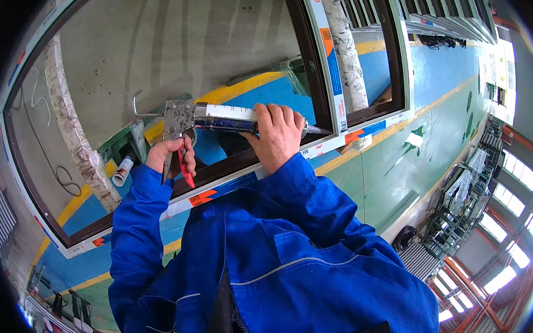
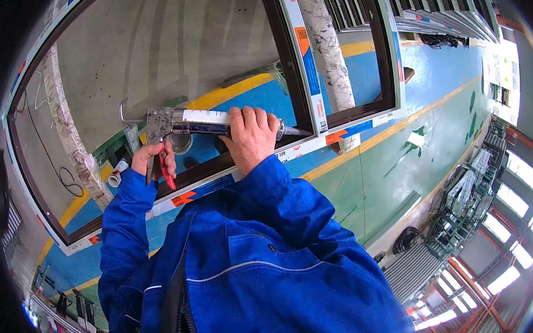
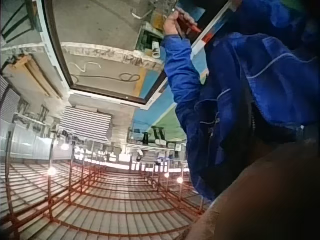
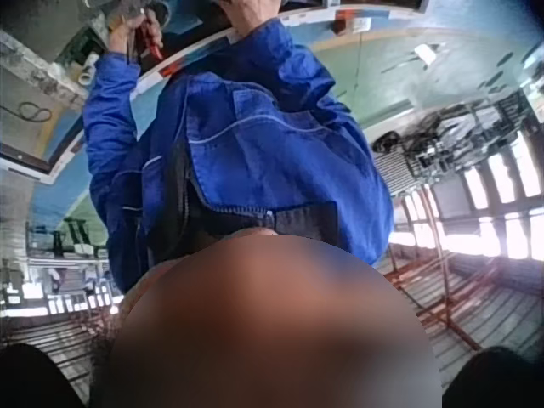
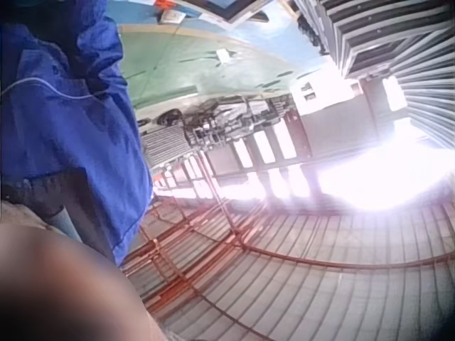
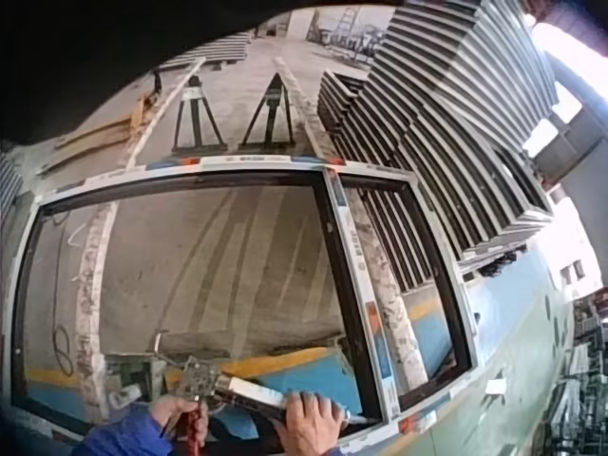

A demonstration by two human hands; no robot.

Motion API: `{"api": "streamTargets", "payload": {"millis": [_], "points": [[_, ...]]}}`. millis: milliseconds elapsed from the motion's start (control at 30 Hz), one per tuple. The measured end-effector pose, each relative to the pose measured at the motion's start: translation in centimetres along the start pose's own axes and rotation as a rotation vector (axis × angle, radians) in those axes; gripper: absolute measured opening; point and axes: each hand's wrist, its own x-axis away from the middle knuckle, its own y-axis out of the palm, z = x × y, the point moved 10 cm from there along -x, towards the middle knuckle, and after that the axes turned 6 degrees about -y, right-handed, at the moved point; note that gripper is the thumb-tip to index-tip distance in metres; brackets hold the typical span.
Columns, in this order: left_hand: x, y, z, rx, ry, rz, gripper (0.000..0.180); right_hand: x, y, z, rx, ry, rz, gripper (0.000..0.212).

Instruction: Apply sealant to the perimeter of a window frame using a manual caulking gun and inspect the frame.

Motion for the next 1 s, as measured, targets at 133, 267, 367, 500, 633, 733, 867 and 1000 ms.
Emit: {"api": "streamTargets", "payload": {"millis": [133, 267, 367, 500, 633, 733, 867, 1000], "points": [[0.2, 0.1, 0.0, -0.015, -0.016, 0.044, 0.025, 0.1, 0.1, 0.0, 0.005, 0.000, -0.004, 0.058], [-0.1, -0.2, 0.1, -0.039, -0.019, 0.059, 0.023, -0.1, 0.4, 0.0, 0.029, 0.004, -0.044, 0.059], [-0.6, -0.6, -0.2, -0.033, -0.038, 0.028, 0.022, -0.2, 0.8, 0.0, 0.052, 0.002, -0.054, 0.059], [-0.8, -1.1, -0.5, -0.019, -0.041, 0.050, 0.023, -0.1, 1.2, 0.0, 0.044, -0.002, -0.068, 0.059], [-1.0, -1.5, -0.8, 0.007, -0.065, 0.068, 0.024, -0.2, 1.5, 0.0, 0.041, -0.002, -0.084, 0.060], [-1.0, -1.4, -0.6, -0.004, -0.070, 0.062, 0.023, -0.2, 1.6, -0.1, 0.036, 0.001, -0.093, 0.061], [-1.2, -0.9, -0.5, 0.023, -0.067, 0.040, 0.022, -0.1, 1.9, 0.1, 0.025, 0.005, -0.094, 0.062], [-1.1, -1.1, -0.9, 0.030, -0.078, 0.041, 0.024, -0.2, 2.4, -0.1, 0.031, -0.005, -0.125, 0.062]]}}
